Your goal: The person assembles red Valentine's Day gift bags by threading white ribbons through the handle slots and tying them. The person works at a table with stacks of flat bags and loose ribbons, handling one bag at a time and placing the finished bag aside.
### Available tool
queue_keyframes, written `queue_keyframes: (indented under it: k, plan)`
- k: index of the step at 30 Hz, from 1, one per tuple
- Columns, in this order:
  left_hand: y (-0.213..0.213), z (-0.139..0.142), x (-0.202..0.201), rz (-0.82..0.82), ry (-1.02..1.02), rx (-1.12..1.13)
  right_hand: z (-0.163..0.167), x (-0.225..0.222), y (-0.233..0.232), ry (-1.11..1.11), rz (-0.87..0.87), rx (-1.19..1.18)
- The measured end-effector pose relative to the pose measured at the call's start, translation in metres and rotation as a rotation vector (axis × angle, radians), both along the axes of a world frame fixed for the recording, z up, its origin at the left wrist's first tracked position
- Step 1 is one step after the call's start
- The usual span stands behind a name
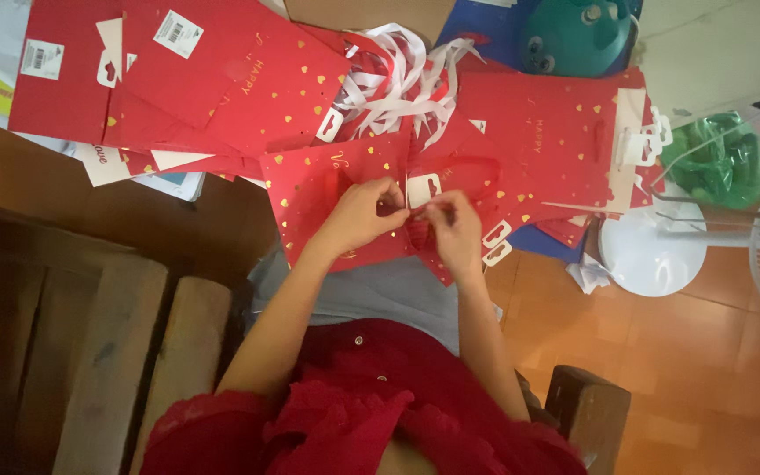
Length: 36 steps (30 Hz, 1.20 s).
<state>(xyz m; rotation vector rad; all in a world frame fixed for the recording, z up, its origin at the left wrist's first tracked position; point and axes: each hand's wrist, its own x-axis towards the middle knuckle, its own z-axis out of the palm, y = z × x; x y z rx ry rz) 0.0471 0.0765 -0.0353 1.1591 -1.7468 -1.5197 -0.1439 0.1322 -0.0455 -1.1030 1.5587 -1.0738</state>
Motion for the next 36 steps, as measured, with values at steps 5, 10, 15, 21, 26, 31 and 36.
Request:
queue_keyframes:
  k: [5,10,15,21,26,31,36]
  plan:
    - [0.000,-0.002,-0.001,-0.012,-0.016,-0.031,0.007,-0.003,0.002,0.055,0.043,-0.010]
    - [0.000,0.000,-0.001,-0.011,-0.037,-0.010,0.006,-0.001,0.002,0.296,0.210,-0.129]
    - [-0.003,0.005,-0.003,-0.028,-0.100,-0.049,-0.007,-0.005,0.000,0.199,0.126,-0.186]
    - [-0.001,0.008,-0.003,-0.033,-0.134,-0.004,0.007,-0.008,-0.006,-0.259,-0.165,0.095]
    - [-0.003,0.005,-0.004,-0.032,-0.101,-0.128,0.023,0.003,-0.003,0.203,0.167,-0.007]
    - [-0.001,0.004,-0.002,-0.024,-0.039,0.031,0.019,0.000,0.002,0.214,0.258,-0.012]
    - [-0.002,0.004,-0.004,-0.020,-0.115,-0.030,-0.009,-0.004,0.002,0.399,0.208,-0.107]
